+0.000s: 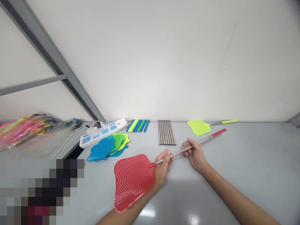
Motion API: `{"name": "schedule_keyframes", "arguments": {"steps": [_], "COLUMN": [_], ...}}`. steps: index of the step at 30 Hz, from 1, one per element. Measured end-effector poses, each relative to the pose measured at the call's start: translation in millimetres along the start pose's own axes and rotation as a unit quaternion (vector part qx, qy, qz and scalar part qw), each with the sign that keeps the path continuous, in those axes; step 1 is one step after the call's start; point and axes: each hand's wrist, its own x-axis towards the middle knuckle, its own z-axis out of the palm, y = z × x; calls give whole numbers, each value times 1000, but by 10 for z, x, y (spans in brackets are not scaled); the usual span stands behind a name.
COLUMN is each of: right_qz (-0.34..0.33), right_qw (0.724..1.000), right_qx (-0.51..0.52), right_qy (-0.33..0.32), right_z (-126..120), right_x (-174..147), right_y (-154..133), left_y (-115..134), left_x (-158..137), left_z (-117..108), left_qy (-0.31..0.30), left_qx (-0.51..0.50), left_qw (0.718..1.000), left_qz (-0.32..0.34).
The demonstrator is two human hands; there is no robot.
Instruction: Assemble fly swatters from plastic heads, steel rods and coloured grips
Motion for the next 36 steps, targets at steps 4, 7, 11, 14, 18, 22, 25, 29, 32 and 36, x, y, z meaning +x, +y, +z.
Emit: {"name": "schedule_keyframes", "arguments": {"steps": [4,7,11,14,18,22,25,29,32,36], "right_qz": [0,-2,-7,-7,-4,4,17,17,-13,-27], "right_qw": [1000,999,997,995,994,995,998,999,1000,997], "right_qx": [-26,-49,-73,-87,-99,-86,-51,-34,-7,56], "right_qy": [-7,-20,-37,-49,-56,-42,-28,-12,13,43], "right_z": [17,30,33,28,19,15,17,12,3,-4], "right_x": [-17,-23,-27,-36,-49,-49,-41,-32,-24,-5], "right_y": [3,2,11,26,37,23,-1,-24,-30,-33], "left_y": [-81,-111,-115,-116,-111,-98,-101,-106,-82,-39], "left_x": [31,50,59,64,73,88,105,116,106,83], "left_z": [-33,-42,-46,-51,-55,-60,-68,-73,-60,-26], "left_qy": [-7,-14,-28,-32,-37,-39,-35,-29,-72,-153], "left_qx": [-36,-43,-36,-35,-35,-35,-54,-64,-53,-68], "left_qw": [999,999,999,999,998,998,997,996,994,982], "left_qz": [-13,-14,-14,-24,-34,-42,-49,-48,-55,-84]}}
